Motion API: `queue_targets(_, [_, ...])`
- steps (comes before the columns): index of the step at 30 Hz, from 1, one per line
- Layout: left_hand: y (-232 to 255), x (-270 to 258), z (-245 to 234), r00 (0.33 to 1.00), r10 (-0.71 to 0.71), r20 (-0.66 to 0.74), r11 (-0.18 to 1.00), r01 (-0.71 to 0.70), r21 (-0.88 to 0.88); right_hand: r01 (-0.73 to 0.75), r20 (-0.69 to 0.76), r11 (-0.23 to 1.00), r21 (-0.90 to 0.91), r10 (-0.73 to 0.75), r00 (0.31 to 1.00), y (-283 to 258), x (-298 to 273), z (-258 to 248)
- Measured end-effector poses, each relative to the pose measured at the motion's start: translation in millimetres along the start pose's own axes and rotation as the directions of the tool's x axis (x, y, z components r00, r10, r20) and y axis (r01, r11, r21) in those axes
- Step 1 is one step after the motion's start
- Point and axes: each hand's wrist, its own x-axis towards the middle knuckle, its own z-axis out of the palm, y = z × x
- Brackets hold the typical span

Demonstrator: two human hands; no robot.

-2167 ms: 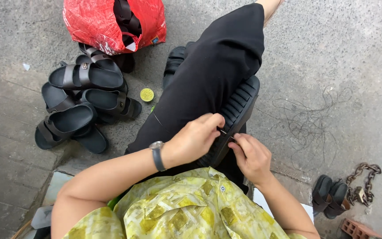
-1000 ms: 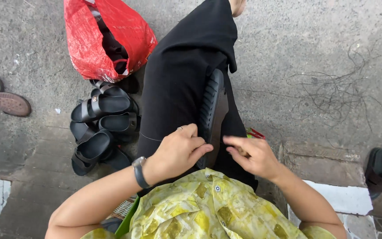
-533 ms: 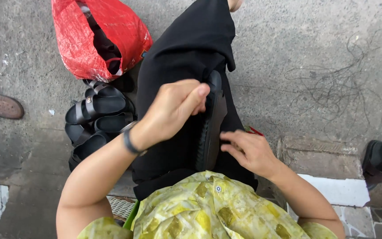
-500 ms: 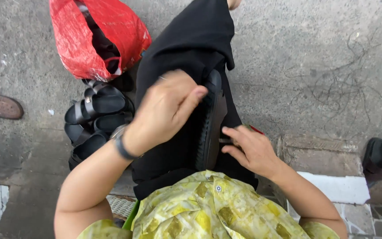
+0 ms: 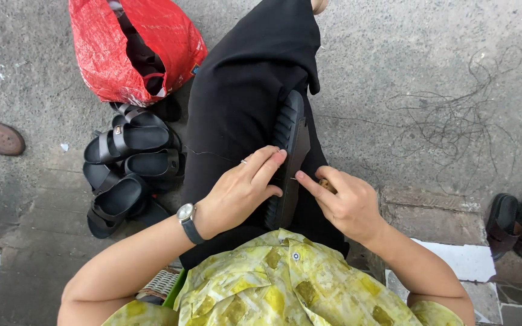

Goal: Hand-stitching a shoe sole to the upper part using a needle and thread

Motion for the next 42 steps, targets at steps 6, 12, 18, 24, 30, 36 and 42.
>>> queue_targets(6, [-6.1, 3.4, 9.4, 0.999, 0.006, -0.041, 0.995, -0.010, -0.099, 0.056, 0.004, 0.990, -0.130, -0.056, 0.998, -1.6, -1.0, 11.9])
queue_targets(12, [-5.5, 7.5, 11.2, 0.994, 0.067, -0.083, 0.998, -0.068, -0.014, 0.033, -0.117, 0.999, -0.043, -0.038, 0.992, -0.1, 1.4, 42.1])
queue_targets(18, [14.3, -11.1, -9.2, 0.994, 0.004, -0.110, 0.997, 0.004, 0.077, -0.030, -0.151, 0.993, 0.112, 0.047, 0.987, -12.2, 10.9, 16.3])
queue_targets(24, [23.7, -14.2, -29.4, 0.945, -0.295, 0.139, 0.497, 0.276, -0.822, 0.042, -0.211, 0.993, 0.107, -0.019, 0.977, -6.3, 10.6, 12.6])
queue_targets(30, [20.9, -18.5, -6.0, 0.975, -0.220, -0.036, 0.925, 0.196, -0.325, 0.063, -0.047, 0.997, -0.050, -0.065, 0.997, -0.3, -2.1, 0.2])
queue_targets(36, [20.0, -34.5, 29.8, 0.983, -0.123, -0.135, 0.963, 0.086, -0.255, 0.103, -0.002, 0.946, -0.307, -0.108, 0.994, -10.2, 2.2, -0.6])
queue_targets(42, [15.5, -40.5, 33.4, 0.967, -0.128, -0.221, 0.960, 0.064, -0.274, 0.151, -0.117, 0.976, -0.155, -0.170, 0.978, -11.9, 16.6, 8.7])
